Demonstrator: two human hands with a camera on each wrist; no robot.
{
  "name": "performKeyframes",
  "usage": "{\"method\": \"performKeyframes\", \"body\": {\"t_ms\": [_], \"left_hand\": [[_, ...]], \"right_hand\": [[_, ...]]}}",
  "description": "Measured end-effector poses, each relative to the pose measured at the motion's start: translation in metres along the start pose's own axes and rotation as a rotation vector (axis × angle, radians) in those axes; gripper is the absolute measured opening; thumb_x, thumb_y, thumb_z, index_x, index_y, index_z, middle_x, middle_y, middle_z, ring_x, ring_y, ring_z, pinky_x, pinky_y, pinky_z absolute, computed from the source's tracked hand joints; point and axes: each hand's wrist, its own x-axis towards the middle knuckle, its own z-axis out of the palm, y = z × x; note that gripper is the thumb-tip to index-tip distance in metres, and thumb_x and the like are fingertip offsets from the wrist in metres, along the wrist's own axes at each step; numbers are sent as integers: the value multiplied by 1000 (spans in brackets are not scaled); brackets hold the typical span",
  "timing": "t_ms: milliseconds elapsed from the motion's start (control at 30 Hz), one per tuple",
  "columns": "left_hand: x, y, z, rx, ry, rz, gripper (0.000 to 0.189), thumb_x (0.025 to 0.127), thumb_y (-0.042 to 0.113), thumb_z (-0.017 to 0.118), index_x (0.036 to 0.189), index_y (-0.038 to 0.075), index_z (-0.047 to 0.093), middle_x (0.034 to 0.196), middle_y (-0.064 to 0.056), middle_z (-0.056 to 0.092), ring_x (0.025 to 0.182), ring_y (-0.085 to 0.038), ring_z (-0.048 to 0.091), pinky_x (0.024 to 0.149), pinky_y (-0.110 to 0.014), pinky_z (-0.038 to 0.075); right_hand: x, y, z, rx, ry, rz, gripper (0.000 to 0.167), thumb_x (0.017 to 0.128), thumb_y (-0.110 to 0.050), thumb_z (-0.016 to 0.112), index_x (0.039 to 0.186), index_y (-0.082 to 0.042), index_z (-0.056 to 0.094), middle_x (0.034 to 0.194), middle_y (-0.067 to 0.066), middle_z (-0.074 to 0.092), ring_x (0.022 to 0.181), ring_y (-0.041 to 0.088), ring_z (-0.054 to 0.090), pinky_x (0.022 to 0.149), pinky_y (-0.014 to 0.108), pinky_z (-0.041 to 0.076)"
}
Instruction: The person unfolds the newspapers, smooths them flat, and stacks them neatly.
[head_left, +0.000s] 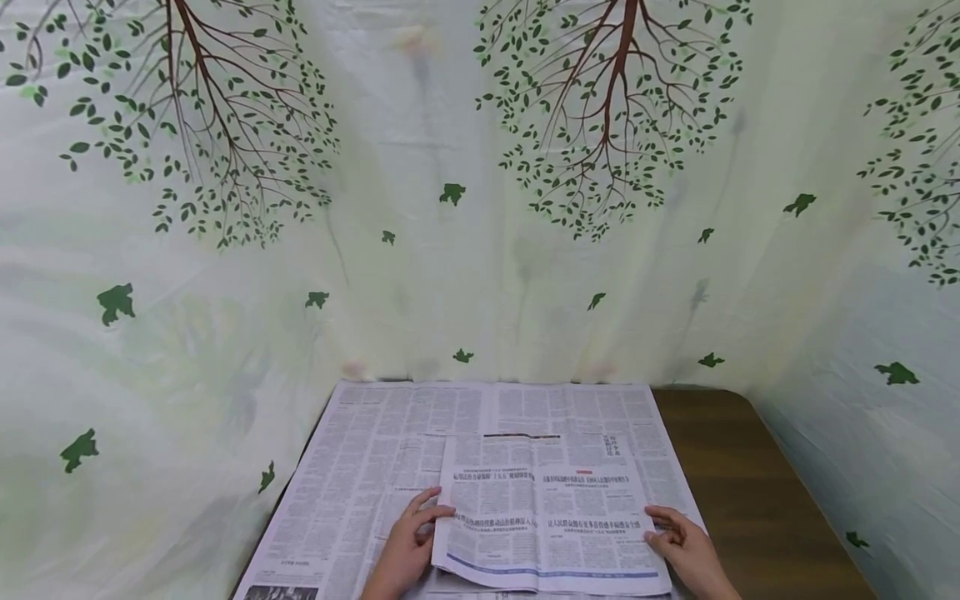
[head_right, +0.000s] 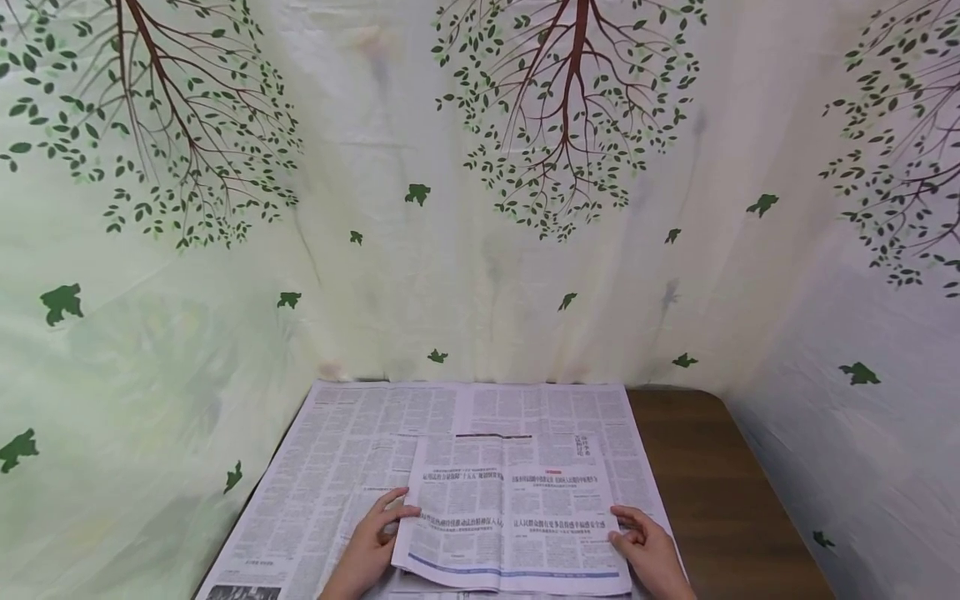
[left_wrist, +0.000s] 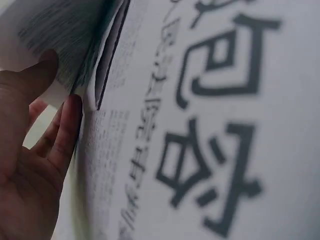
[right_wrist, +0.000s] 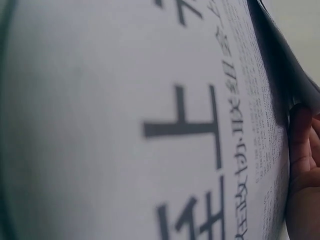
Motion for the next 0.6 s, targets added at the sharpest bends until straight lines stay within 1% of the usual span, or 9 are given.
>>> {"method": "performKeyframes", "body": {"t_ms": [67,133,200,233,267,333,400,500,600], "left_hand": [[0,8,-2,141,-41,69,43,93,25,74,135,29,68,159,-6,45,139,-38,51,95,-39,57],[2,16,-4,284,-57,155,44,91,30,75,134,34,69,156,-2,50,139,-37,50,103,-51,51],[3,22,-6,377,-41,244,34,90,25,75,121,37,76,150,-1,57,137,-38,51,103,-62,47],[5,24,-7,396,-30,285,34,89,15,74,114,37,78,146,-1,61,136,-40,52,103,-65,46],[6,25,-8,406,-19,316,36,86,9,74,108,37,80,142,0,65,135,-40,53,102,-65,46],[8,26,-10,386,-14,362,52,78,-10,69,103,34,80,133,1,70,134,-41,56,103,-64,47],[10,25,-10,331,-34,367,61,73,-19,66,104,32,80,127,4,73,131,-39,59,104,-59,48],[12,22,-10,240,-57,364,64,71,-22,67,107,30,77,120,7,74,125,-35,63,105,-53,50],[14,19,-9,193,-35,386,62,71,-21,69,107,29,77,116,7,75,121,-34,66,106,-47,50]], "right_hand": [[0,0,1,3,4,-8,46,91,-9,76,134,-2,64,127,19,68,68,9,52,64,23,46],[0,-1,2,9,9,-14,45,91,-8,76,134,-2,64,127,19,68,69,9,52,64,22,46],[0,-2,3,9,14,-16,45,91,-8,76,134,-2,64,127,18,68,69,9,53,64,22,46],[0,-2,3,9,17,-16,45,91,-8,76,134,-3,64,126,18,68,69,9,53,65,22,46],[0,-1,3,10,18,-15,44,91,-8,76,134,-3,64,126,18,68,69,9,53,64,22,46],[-1,-1,3,7,19,-19,44,92,-8,75,134,-3,65,127,18,68,69,9,54,64,22,47],[-1,0,3,19,16,-22,41,94,-7,73,134,-2,64,128,19,68,73,7,57,65,22,50],[-1,1,1,64,4,-22,38,97,-3,67,134,-1,63,132,20,66,78,6,62,66,24,53],[-1,2,-1,107,-9,-20,37,98,-1,64,135,0,62,135,20,64,82,6,64,68,26,56]]}}
